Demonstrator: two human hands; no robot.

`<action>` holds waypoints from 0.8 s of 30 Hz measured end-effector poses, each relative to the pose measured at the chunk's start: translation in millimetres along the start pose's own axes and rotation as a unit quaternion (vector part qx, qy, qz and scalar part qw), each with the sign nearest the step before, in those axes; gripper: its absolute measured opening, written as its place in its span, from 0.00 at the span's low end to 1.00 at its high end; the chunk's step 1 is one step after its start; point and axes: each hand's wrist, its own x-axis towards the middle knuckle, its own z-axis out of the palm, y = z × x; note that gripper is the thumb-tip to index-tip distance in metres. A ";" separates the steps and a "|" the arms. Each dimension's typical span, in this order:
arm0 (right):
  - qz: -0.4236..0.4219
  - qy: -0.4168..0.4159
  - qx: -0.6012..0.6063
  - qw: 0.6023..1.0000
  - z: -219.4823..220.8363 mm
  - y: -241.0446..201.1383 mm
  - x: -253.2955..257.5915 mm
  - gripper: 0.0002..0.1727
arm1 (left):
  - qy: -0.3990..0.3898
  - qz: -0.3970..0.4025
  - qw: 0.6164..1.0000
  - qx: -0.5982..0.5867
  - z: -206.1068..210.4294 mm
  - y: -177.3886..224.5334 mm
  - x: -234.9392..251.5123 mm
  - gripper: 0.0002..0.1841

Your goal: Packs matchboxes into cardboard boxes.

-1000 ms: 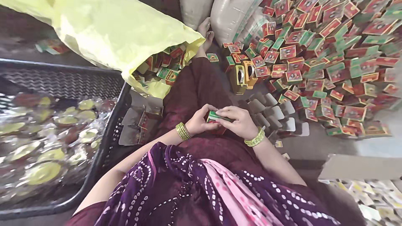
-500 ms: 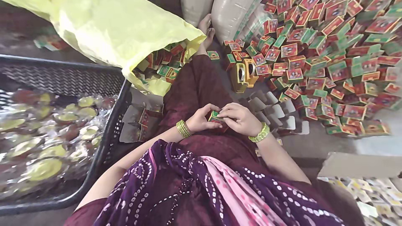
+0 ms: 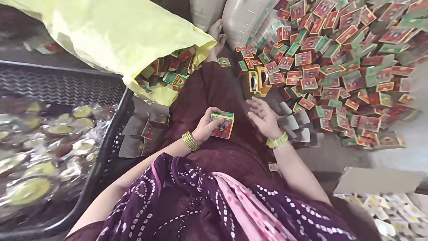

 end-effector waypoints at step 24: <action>0.361 0.048 -0.242 0.899 -69.2 176.6 185.9 0.24 | 0.030 -0.002 0.999 0.038 -18.6 -4.2 23.8 0.14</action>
